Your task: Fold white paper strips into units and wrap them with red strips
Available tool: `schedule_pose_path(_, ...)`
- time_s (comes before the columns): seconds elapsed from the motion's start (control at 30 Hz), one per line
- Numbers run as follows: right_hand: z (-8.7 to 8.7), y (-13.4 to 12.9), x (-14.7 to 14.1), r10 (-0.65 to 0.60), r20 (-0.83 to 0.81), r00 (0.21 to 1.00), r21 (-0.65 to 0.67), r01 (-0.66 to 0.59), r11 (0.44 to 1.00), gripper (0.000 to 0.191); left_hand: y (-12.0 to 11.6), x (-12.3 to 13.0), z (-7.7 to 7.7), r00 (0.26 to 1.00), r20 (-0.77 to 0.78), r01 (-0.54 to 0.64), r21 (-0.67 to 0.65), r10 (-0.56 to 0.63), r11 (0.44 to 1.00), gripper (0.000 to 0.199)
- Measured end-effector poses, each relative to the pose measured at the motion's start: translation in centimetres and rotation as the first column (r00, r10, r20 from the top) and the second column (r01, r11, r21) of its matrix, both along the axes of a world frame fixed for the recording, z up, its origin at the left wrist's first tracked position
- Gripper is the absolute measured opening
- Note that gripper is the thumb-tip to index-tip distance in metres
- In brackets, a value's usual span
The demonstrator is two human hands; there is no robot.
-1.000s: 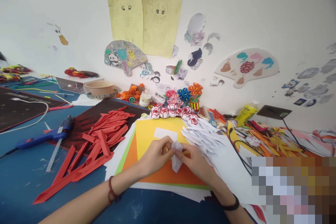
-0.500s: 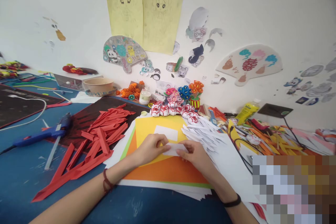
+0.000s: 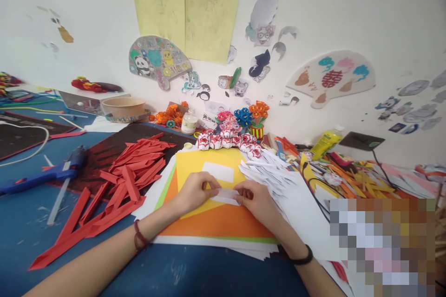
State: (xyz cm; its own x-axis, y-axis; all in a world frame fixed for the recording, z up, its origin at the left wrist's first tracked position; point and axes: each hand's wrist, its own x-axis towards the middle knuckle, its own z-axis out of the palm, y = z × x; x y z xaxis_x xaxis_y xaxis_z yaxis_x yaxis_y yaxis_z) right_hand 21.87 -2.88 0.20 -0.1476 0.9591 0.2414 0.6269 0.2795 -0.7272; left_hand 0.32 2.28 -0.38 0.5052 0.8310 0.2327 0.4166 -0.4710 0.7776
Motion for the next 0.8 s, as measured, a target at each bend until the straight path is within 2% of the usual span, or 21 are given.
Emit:
schedule_pose_path(0.2,0.2,0.0,-0.1,-0.002,0.020,1.000,0.083,0.001,0.997,0.013,-0.1,0.0,0.3,1.000,0.011,-0.006,0.060,0.005,0.998,0.013)
schedule_pose_path(0.3,-0.1,0.1,-0.1,-0.001,0.013,1.000,0.128,-0.001,0.992,0.012,0.4,-0.1,0.1,0.999,0.003,0.039,0.015,-0.039,0.999,0.014)
schedule_pose_path(0.43,-0.4,0.3,0.3,0.030,0.010,0.999,0.124,-0.031,0.992,0.012,1.2,-0.3,0.1,0.996,-0.012,0.092,-0.003,-0.092,0.996,0.013)
schedule_pose_path(0.7,-0.1,0.0,0.3,0.112,0.108,0.988,0.189,-0.131,0.973,0.020,0.9,-0.7,0.7,0.982,-0.116,0.167,0.190,-0.147,0.967,0.025)
schedule_pose_path(0.8,-0.1,-0.1,0.2,0.102,0.107,0.989,0.185,-0.121,0.975,0.018,0.7,-0.6,0.6,0.972,-0.184,0.191,0.268,-0.144,0.944,0.025)
